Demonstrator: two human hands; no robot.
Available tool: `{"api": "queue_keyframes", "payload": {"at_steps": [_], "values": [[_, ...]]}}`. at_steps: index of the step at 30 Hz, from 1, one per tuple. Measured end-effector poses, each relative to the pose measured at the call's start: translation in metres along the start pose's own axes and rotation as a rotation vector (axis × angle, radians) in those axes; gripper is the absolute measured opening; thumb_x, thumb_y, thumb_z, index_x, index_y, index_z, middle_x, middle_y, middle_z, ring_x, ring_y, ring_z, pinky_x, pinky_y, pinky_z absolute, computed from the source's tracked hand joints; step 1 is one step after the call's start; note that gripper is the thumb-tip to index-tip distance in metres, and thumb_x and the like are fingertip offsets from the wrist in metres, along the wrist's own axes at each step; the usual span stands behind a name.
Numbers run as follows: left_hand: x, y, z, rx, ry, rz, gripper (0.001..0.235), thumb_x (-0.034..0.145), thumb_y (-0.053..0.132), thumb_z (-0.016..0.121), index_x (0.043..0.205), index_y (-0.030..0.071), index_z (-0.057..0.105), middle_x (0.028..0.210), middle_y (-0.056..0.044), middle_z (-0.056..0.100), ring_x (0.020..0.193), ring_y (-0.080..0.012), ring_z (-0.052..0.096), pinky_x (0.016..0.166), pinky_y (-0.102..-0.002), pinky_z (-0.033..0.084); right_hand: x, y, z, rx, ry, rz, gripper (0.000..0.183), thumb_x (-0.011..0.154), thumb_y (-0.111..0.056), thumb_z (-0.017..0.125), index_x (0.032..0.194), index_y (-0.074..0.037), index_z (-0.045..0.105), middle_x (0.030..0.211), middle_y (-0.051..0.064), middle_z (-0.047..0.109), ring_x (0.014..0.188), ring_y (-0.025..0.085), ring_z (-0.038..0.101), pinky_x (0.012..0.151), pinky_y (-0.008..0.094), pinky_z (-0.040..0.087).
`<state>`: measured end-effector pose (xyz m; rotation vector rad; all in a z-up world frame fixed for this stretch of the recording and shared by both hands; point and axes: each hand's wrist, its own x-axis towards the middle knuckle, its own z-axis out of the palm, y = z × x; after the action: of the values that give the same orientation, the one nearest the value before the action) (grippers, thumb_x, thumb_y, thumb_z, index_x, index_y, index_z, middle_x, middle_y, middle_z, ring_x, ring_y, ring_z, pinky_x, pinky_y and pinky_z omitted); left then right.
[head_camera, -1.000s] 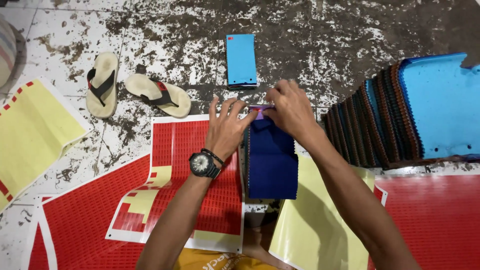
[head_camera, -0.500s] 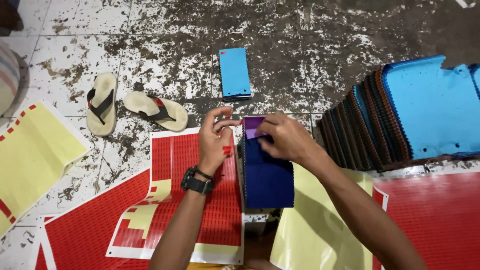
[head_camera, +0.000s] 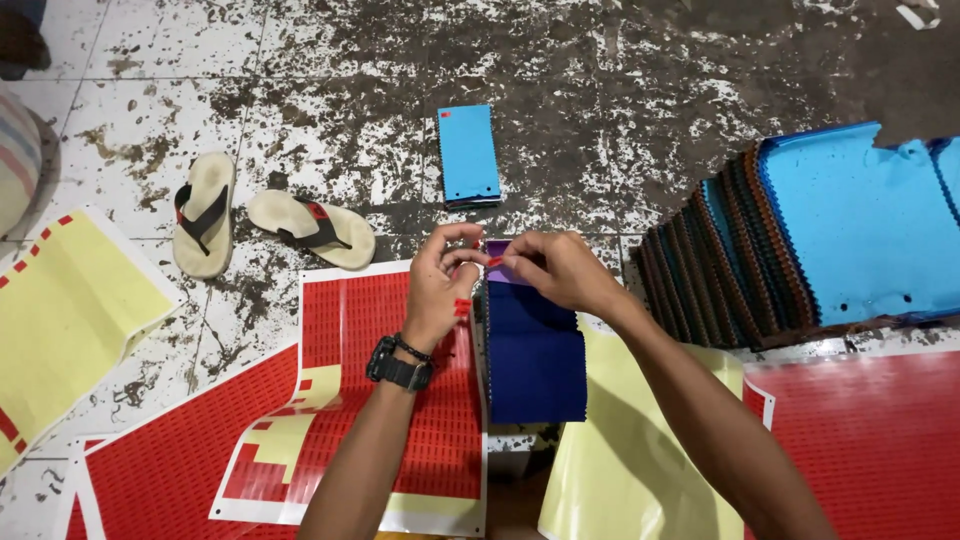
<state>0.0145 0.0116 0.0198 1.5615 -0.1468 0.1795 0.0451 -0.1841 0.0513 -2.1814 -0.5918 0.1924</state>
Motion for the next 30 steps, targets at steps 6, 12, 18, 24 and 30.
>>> {"api": "queue_keyframes", "payload": {"at_steps": [6,12,18,24,30], "values": [[-0.002,0.012,-0.004,0.392,0.048,0.181,0.042,0.082,-0.006,0.05,0.121,0.002,0.064,0.112,-0.018,0.059,0.106,-0.038,0.067,0.094,-0.049,0.055,0.005,0.007,0.006,-0.06,-0.024,0.058,0.014,0.096,-0.014,0.063,0.102,-0.007,0.073,0.079,0.014,0.078,0.08,0.035,0.074,0.072,0.046,0.057],[-0.005,-0.066,-0.018,0.763,0.019,0.329,0.029,0.086,0.005,0.057,0.106,0.018,0.073,0.098,-0.001,0.065,0.104,-0.026,0.064,0.088,-0.041,0.05,0.013,0.017,0.012,-0.138,-0.016,0.054,0.012,0.096,-0.014,0.063,0.101,-0.009,0.073,0.076,0.011,0.078,0.078,0.034,0.074,0.07,0.045,0.058],[-0.004,-0.075,-0.015,1.059,-0.027,0.578,0.032,0.089,0.011,0.062,0.117,0.024,0.072,0.103,-0.002,0.064,0.11,-0.0234,0.061,0.1,-0.045,0.047,0.016,0.025,0.019,-0.223,-0.004,0.111,0.014,0.097,-0.017,0.062,0.101,-0.009,0.073,0.079,0.014,0.077,0.082,0.038,0.074,0.072,0.049,0.058],[0.0,-0.063,-0.01,1.288,-0.05,0.658,0.04,0.094,0.005,0.053,0.121,0.031,0.069,0.102,0.0,0.061,0.105,-0.0217,0.061,0.099,-0.047,0.047,0.02,0.028,0.028,-0.284,-0.007,0.128,0.015,0.095,-0.018,0.063,0.101,-0.01,0.074,0.082,0.015,0.077,0.084,0.038,0.075,0.073,0.049,0.059],[-0.001,-0.054,-0.012,1.303,-0.113,0.586,0.039,0.096,0.007,0.052,0.122,0.03,0.069,0.104,-0.002,0.063,0.106,-0.0244,0.063,0.1,-0.05,0.047,0.029,0.055,0.02,-0.561,0.145,-0.067,0.031,0.08,-0.018,0.084,0.107,-0.009,0.071,0.109,0.014,0.061,0.102,0.041,0.066,0.082,0.052,0.059]]}}
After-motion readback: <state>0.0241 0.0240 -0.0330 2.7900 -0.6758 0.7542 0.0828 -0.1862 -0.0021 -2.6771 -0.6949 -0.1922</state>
